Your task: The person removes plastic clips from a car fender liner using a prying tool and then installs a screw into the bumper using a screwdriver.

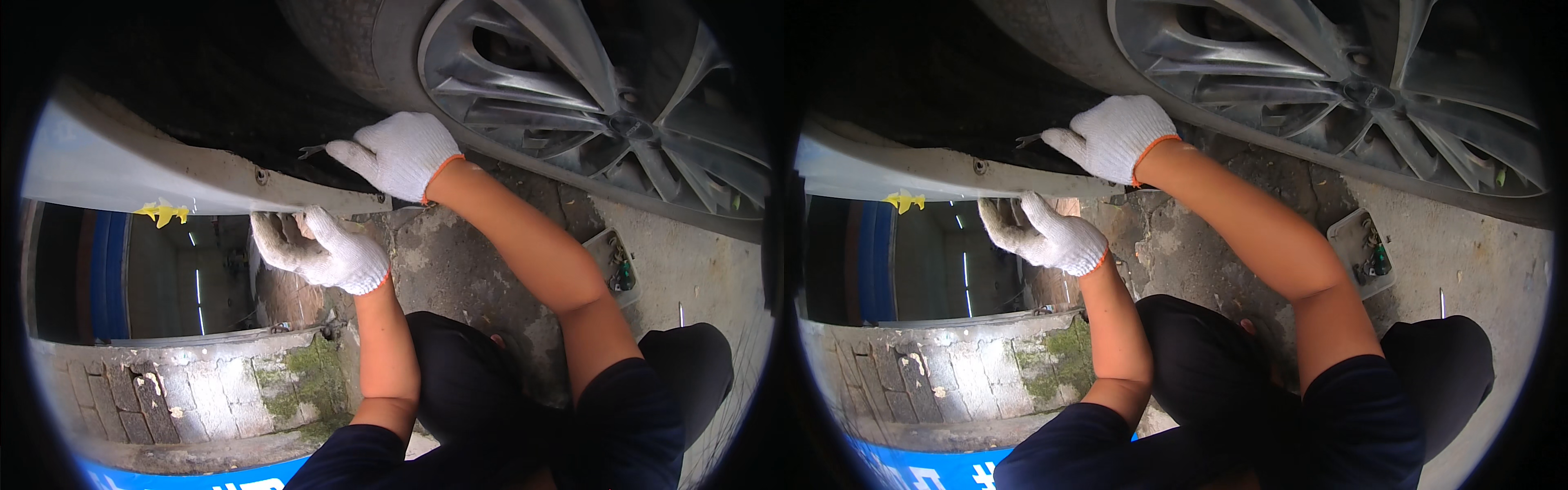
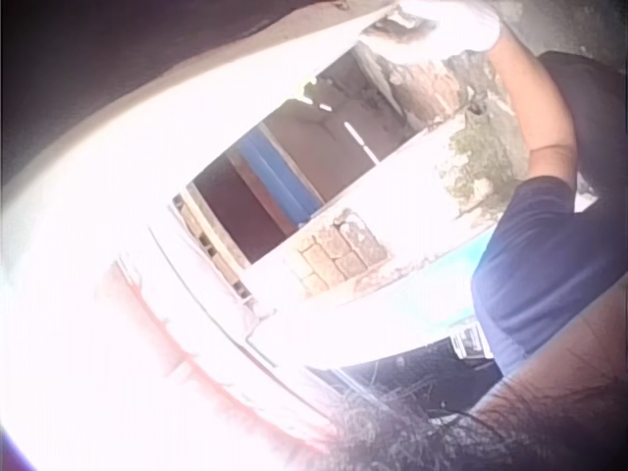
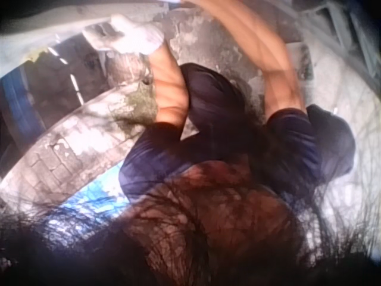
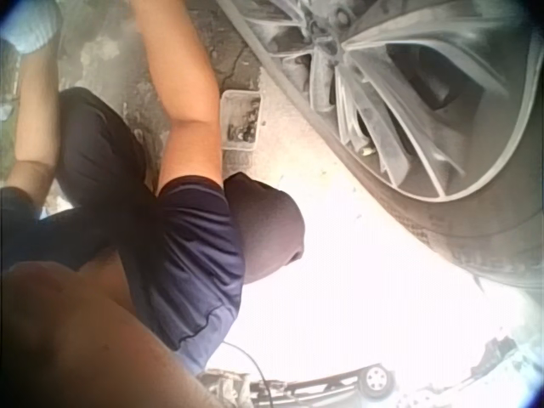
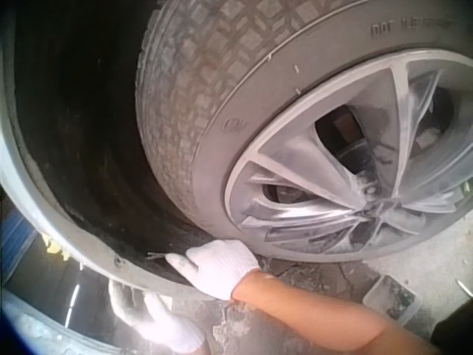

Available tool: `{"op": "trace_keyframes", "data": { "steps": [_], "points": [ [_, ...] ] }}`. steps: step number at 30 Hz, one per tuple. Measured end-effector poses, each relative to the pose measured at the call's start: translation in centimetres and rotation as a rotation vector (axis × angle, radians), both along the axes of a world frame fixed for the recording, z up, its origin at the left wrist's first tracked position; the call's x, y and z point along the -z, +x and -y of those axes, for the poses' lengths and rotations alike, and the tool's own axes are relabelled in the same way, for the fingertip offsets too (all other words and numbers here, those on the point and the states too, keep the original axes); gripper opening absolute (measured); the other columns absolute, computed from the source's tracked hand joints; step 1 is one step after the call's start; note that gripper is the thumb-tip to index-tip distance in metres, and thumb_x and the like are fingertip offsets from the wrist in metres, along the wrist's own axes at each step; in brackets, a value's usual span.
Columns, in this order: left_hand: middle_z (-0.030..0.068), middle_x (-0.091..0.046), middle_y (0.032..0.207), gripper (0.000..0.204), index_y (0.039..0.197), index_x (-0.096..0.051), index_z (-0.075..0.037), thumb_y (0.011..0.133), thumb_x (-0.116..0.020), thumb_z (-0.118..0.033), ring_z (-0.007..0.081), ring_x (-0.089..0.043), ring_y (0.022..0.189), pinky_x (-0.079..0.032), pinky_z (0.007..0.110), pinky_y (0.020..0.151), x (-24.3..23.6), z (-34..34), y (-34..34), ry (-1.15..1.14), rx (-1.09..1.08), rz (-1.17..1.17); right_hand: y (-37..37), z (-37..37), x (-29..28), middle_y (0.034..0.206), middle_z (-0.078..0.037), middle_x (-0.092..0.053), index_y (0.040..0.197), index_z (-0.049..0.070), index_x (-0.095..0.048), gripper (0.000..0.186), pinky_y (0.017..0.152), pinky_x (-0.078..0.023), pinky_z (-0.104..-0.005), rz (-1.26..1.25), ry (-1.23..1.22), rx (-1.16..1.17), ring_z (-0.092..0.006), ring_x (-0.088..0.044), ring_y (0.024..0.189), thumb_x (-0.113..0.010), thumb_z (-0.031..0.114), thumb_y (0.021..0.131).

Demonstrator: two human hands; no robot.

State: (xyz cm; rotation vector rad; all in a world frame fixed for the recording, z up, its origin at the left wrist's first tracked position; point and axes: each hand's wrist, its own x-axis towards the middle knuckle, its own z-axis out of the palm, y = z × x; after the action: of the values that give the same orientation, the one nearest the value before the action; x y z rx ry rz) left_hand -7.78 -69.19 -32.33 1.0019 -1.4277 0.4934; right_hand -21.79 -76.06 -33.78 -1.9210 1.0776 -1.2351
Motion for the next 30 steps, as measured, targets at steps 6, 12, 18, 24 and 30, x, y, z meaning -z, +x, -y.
{"op": "trace_keyframes", "data": {
  "steps": [6,12,18,24,30],
  "points": [
    [0.0205,-0.038,0.156,0.066,0.156,-0.039,0.001,0.101,-0.066,-0.025,0.0337,-0.051,0.137,-0.047,0.048,0.112,0.5,0.3,0.8,-0.024,-0.060,0.112,-0.4,-0.1,-0.3,0.080,-0.012,-0.076,0.088,0.013,-0.080,0.071,0.072,-0.061,-0.0459,-0.131,0.070,-0.047,-0.0319,-0.075,0.078,-0.033,0.062,0.107],
    [0.0221,-0.039,0.153,0.072,0.155,-0.040,0.004,0.101,-0.067,-0.036,0.0354,-0.051,0.137,-0.048,0.049,0.113,0.7,1.0,1.2,-0.075,-0.052,0.120,0.1,-0.2,-0.9,0.080,-0.013,-0.076,0.087,0.013,-0.080,0.072,0.070,-0.060,-0.0468,-0.166,0.052,-0.103,-0.0317,-0.075,0.076,-0.033,0.062,0.107],
    [0.0213,-0.041,0.150,0.079,0.154,-0.040,0.004,0.100,-0.068,-0.047,0.0351,-0.052,0.134,-0.049,0.049,0.112,0.6,1.3,1.1,-0.089,-0.081,0.164,1.0,-0.4,-0.6,0.078,-0.014,-0.074,0.082,0.010,-0.078,0.073,0.070,-0.059,-0.0473,-0.155,-0.021,-0.082,-0.0332,-0.074,0.075,-0.035,0.064,0.107],
    [0.0206,-0.041,0.150,0.080,0.154,-0.040,0.003,0.099,-0.067,-0.049,0.0348,-0.052,0.135,-0.049,0.049,0.112,0.7,1.2,1.1,-0.081,-0.038,0.121,0.7,-0.2,0.5,0.079,-0.015,-0.074,0.080,0.010,-0.077,0.073,0.071,-0.059,-0.0475,-0.093,0.016,-0.078,-0.0330,-0.073,0.076,-0.036,0.064,0.106],
    [0.0204,-0.041,0.151,0.077,0.156,-0.039,0.003,0.101,-0.067,-0.044,0.0341,-0.051,0.136,-0.049,0.049,0.112,0.7,1.1,1.6,-0.089,-0.141,0.214,0.6,-0.4,0.8,0.074,-0.014,-0.072,0.076,0.010,-0.076,0.074,0.068,-0.058,-0.0466,-0.101,-0.005,-0.070,-0.0331,-0.072,0.072,-0.036,0.064,0.106]
  ]
}}
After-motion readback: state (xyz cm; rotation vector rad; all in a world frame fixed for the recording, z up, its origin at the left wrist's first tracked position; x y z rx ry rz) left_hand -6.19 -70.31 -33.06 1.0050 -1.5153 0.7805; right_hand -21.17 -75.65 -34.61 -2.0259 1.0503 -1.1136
